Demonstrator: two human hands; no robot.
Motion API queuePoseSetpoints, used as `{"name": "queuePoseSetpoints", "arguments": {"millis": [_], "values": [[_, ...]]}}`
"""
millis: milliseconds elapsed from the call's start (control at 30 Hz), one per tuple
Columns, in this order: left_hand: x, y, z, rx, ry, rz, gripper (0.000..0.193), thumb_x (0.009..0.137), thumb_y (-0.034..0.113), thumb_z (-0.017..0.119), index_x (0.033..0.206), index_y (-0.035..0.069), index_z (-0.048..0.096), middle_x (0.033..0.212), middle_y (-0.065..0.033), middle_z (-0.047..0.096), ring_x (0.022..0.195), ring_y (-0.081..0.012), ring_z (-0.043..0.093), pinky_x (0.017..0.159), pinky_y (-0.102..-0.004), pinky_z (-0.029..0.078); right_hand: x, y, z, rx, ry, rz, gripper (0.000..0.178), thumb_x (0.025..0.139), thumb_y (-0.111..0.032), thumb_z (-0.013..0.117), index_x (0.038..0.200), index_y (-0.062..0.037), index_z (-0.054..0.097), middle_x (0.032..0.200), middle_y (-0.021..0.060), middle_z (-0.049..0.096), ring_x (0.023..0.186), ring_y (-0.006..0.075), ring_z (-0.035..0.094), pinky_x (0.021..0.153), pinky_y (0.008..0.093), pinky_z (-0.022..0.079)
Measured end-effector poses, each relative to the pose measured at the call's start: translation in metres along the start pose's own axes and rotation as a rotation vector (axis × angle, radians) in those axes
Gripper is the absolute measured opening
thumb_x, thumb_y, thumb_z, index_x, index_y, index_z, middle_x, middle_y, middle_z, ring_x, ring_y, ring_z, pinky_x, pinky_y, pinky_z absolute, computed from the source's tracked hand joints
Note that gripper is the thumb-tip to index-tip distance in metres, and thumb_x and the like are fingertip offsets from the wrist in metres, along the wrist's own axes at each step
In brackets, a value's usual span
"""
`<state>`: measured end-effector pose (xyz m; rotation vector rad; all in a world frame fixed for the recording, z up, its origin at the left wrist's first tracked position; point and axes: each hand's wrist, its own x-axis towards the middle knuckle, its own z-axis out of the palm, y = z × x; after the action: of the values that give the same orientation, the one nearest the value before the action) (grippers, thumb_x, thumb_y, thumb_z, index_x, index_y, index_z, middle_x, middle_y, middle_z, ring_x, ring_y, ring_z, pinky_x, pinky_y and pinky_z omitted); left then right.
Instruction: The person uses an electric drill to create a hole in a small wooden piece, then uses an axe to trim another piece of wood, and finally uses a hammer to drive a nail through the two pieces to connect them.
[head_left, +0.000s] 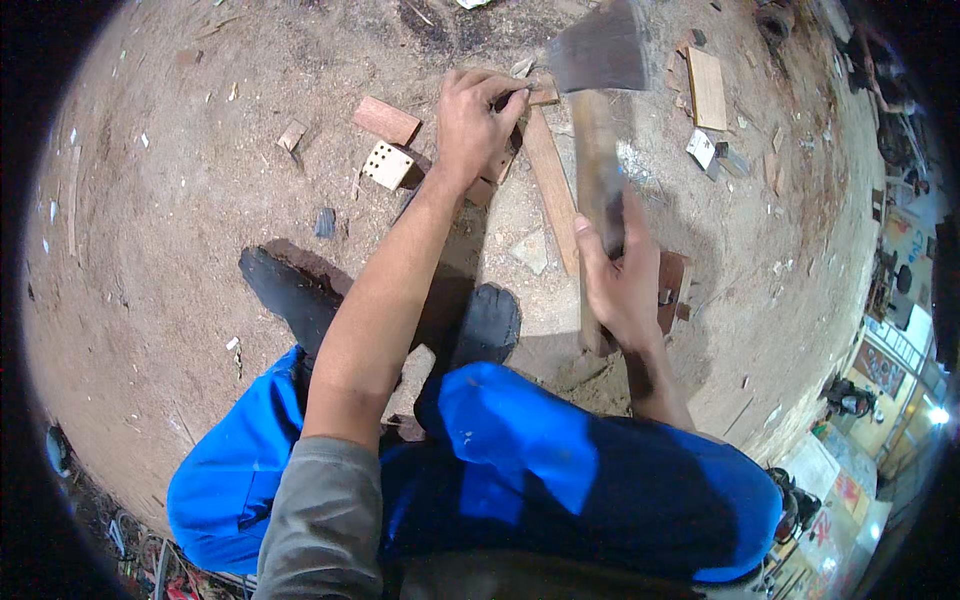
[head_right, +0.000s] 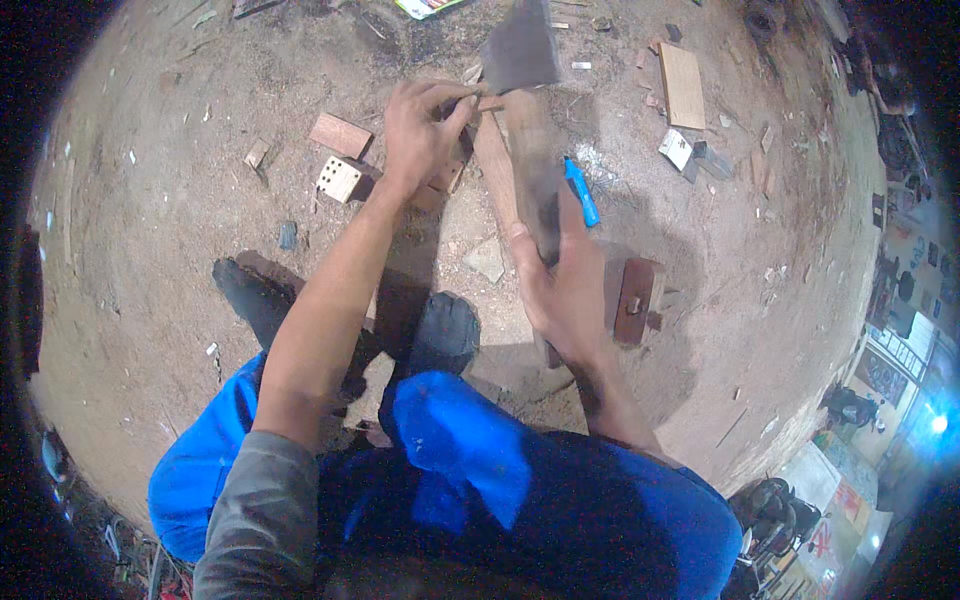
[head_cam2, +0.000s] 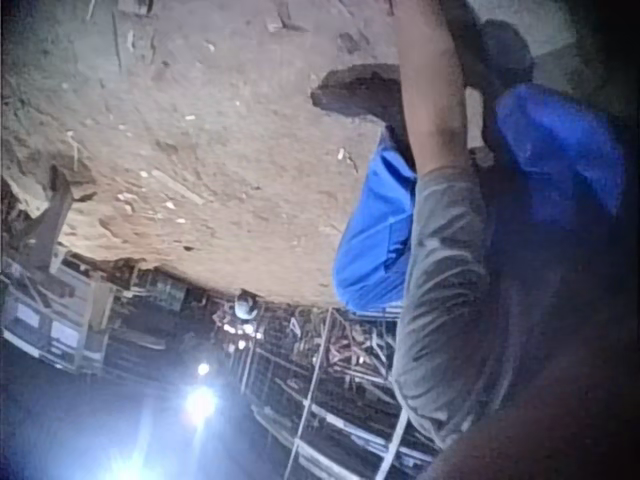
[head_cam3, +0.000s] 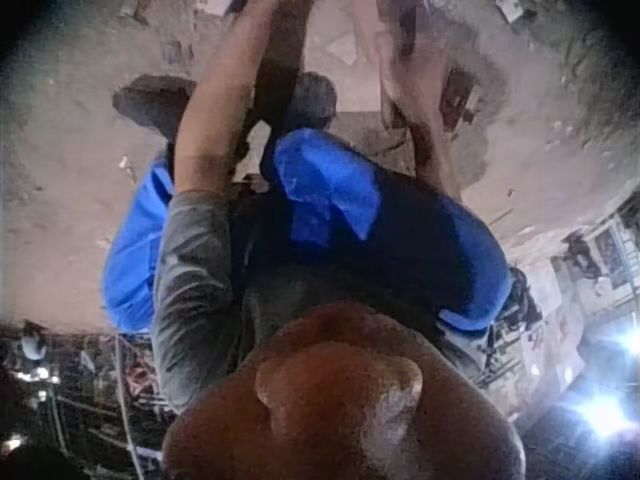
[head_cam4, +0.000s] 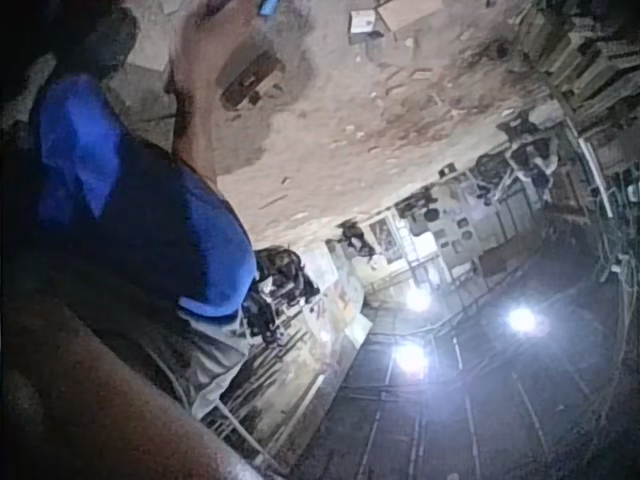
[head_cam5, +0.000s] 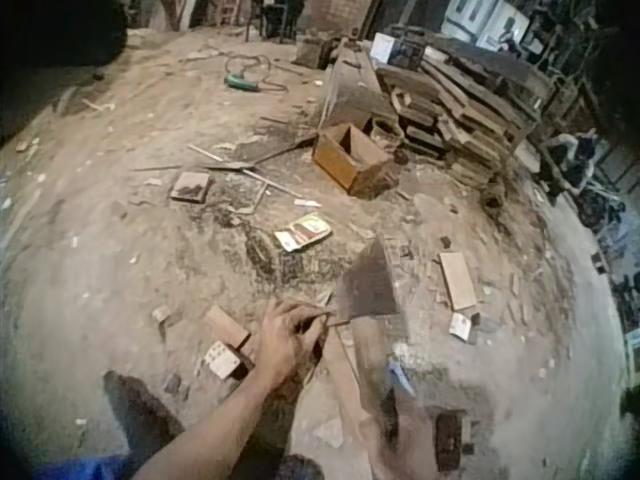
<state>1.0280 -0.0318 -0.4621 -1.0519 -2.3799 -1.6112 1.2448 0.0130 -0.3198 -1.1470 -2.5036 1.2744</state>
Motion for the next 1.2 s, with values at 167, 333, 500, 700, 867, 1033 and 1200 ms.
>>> {"name": "queuePoseSetpoints", "arguments": {"millis": [167, 333, 500, 700, 867, 1033, 1200], "values": [[0.0, -0.001, 0.0, -0.029, -0.023, -0.034, 0.016, 0.083, 0.021, 0.078, 0.095, 0.011, 0.08, 0.095, -0.0081, 0.075, 0.095, -0.0283, 0.064, 0.088, -0.0404, 0.05, -0.003, 0.005, 0.0, -0.065, -0.073, -0.079, 0.059, 0.099, -0.022, 0.063, 0.149, 0.0013, 0.042, 0.127, 0.0308, 0.064, 0.12, 0.0408, 0.065, 0.098, 0.0464, 0.051], [0.0, 0.0, -0.001, 0.028, -0.021, -0.005, 0.016, 0.085, 0.022, 0.078, 0.096, 0.012, 0.08, 0.096, -0.0077, 0.075, 0.096, -0.0288, 0.063, 0.089, -0.0402, 0.049, -0.011, 0.011, 0.002, 0.154, -0.034, 0.023, 0.06, 0.098, -0.021, 0.064, 0.149, 0.0041, 0.042, 0.132, 0.0313, 0.061, 0.127, 0.0398, 0.061, 0.105, 0.0461, 0.047], [-0.001, 0.003, -0.003, 0.009, -0.039, -0.018, 0.015, 0.086, 0.022, 0.077, 0.096, 0.011, 0.079, 0.097, -0.0081, 0.073, 0.097, -0.0304, 0.061, 0.089, -0.0416, 0.05, -0.001, 0.01, -0.002, -0.049, -0.055, -0.051, 0.061, 0.101, -0.019, 0.064, 0.15, 0.0065, 0.039, 0.138, 0.0243, 0.058, 0.128, 0.0295, 0.057, 0.107, 0.0386, 0.045], [-0.002, 0.0, 0.001, 0.028, -0.01, 0.001, 0.016, 0.086, 0.025, 0.078, 0.096, 0.012, 0.08, 0.098, -0.0075, 0.074, 0.095, -0.0289, 0.063, 0.087, -0.039, 0.049, -0.007, 0.005, -0.001, -0.023, 0.056, -0.002, 0.063, 0.1, -0.02, 0.064, 0.151, 0.0052, 0.038, 0.135, 0.0265, 0.06, 0.126, 0.0315, 0.06, 0.105, 0.04, 0.047], [-0.004, -0.001, 0.002, 0.048, 0.001, -0.004, 0.016, 0.086, 0.024, 0.078, 0.096, 0.012, 0.08, 0.099, -0.0068, 0.076, 0.098, -0.0298, 0.062, 0.089, -0.0397, 0.049, 0.004, 0.006, 0.003, -0.148, 0.03, -0.124, 0.063, 0.099, -0.023, 0.064, 0.15, 0.0032, 0.039, 0.126, 0.031, 0.063, 0.117, 0.0425, 0.065, 0.098, 0.0447, 0.051], [0.001, -0.005, 0.004, 0.037, 0.034, 0.08, 0.014, 0.085, 0.022, 0.078, 0.093, 0.011, 0.08, 0.096, -0.0065, 0.076, 0.096, -0.029, 0.063, 0.091, -0.0391, 0.047, -0.003, 0.0, 0.003, 0.008, 0.0, 0.018, 0.063, 0.099, -0.022, 0.067, 0.15, 0.0067, 0.042, 0.139, 0.0267, 0.058, 0.13, 0.032, 0.057, 0.11, 0.0408, 0.043], [-0.002, -0.006, 0.007, 0.033, 0.057, 0.068, 0.013, 0.085, 0.022, 0.078, 0.092, 0.011, 0.08, 0.094, -0.0058, 0.076, 0.094, -0.0288, 0.063, 0.09, -0.039, 0.046, -0.001, 0.002, 0.009, -0.135, 0.092, -0.066, 0.063, 0.099, -0.023, 0.065, 0.149, 0.0057, 0.042, 0.132, 0.0305, 0.06, 0.125, 0.04, 0.06, 0.104, 0.0438, 0.047]]}}
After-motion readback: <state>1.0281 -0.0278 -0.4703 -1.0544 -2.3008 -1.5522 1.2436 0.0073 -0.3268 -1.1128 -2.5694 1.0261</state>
